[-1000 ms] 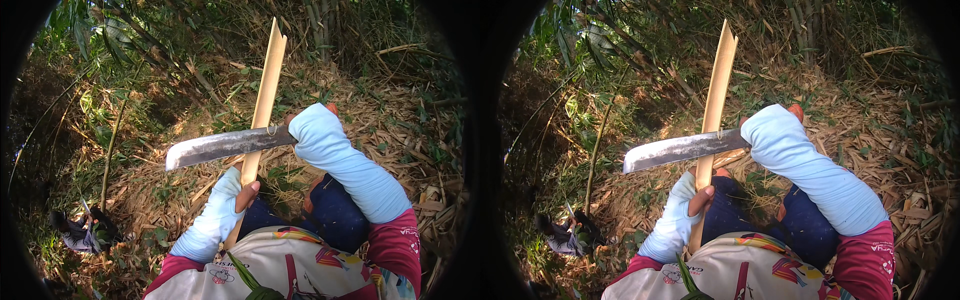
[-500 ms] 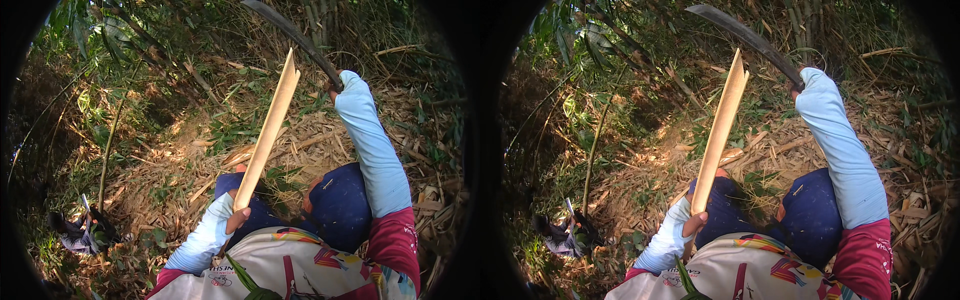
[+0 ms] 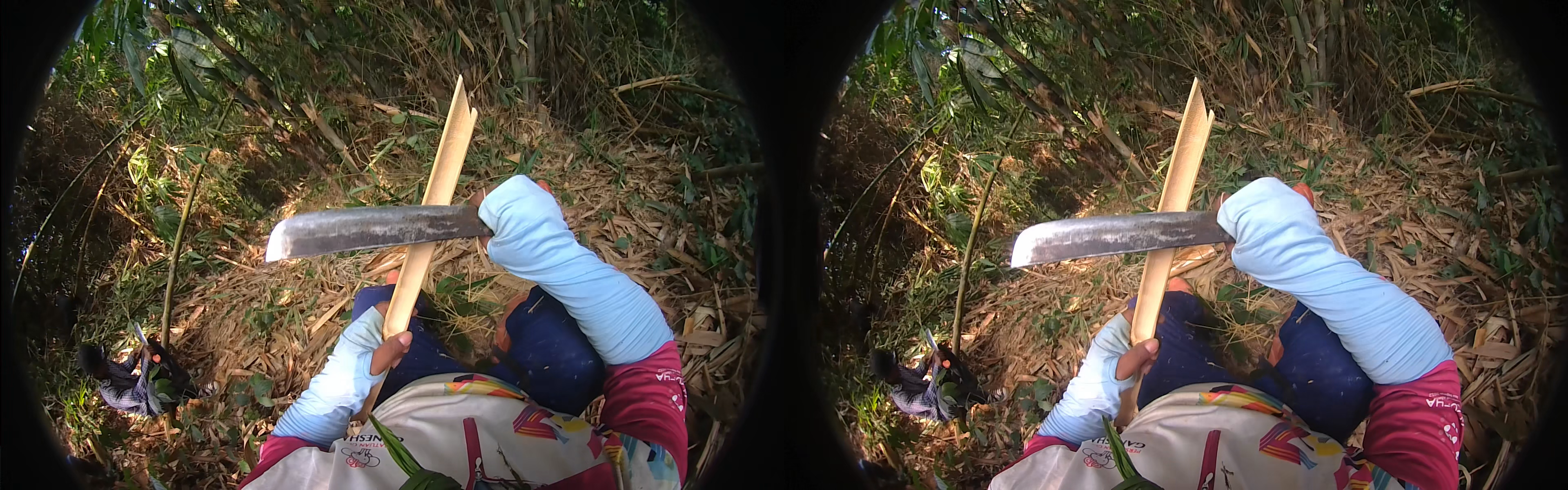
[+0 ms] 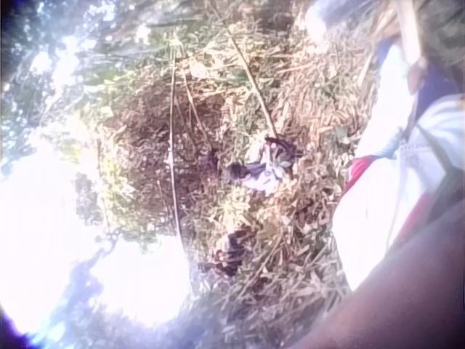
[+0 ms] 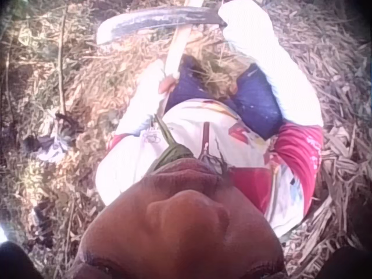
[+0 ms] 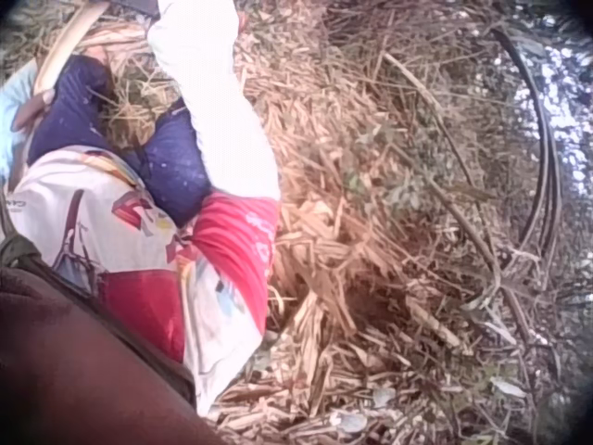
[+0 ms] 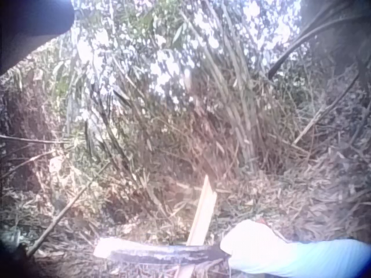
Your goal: The person uses a large machete to split a long bamboo stalk into thin strips. They hold the bamboo vertically and repeatedly strike it with the machete to separate the material into usable slats.
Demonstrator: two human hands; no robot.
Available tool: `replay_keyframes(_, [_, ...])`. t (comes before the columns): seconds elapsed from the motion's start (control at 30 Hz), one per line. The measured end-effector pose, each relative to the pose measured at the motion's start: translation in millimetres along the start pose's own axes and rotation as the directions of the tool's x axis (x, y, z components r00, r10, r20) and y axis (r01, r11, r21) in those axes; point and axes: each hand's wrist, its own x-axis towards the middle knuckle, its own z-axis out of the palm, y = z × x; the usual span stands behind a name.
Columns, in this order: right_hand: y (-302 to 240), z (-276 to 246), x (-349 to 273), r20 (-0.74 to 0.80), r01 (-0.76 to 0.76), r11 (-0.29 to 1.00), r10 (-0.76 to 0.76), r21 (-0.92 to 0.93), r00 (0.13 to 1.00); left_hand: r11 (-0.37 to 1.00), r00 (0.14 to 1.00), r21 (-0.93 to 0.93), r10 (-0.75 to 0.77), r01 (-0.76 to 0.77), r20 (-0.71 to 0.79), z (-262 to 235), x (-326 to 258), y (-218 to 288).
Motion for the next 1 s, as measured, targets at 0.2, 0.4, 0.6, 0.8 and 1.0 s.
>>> replay_keyframes(0.2, [47, 1, 25, -0.144, -0.131, 0.984, 0.148, 0.119, 0.978, 0.994, 0.999, -0.107, -0.015, 0.018, 0.034, -6, -11, -9])
replay_keyframes(0.4, [144, -10, 36, -0.233, -0.470, 0.779, 0.590, 0.414, 0.773, 0.999, 0.993, -0.043, -0.024, 0.029, 0.116, -9, -12, -4])
replay_keyframes(0.6, [116, 16, 32, 0.050, -0.288, 0.302, 0.606, 0.909, 0.794, 0.938, 0.991, -0.324, 0.135, -0.121, 0.021, -29, 14, -10])
replay_keyframes(0.8, [77, 29, 22, 0.131, -0.305, 0.358, 0.435, 0.882, 0.891, 0.743, 0.904, -0.525, 0.400, -0.415, -0.149, -40, 49, 17])
replay_keyframes(1.0, [29, 53, 18, 0.285, -0.330, 0.436, 0.167, 0.837, 0.944, 0.570, 0.800, -0.569, 0.499, -0.592, -0.333, -34, 70, 27])
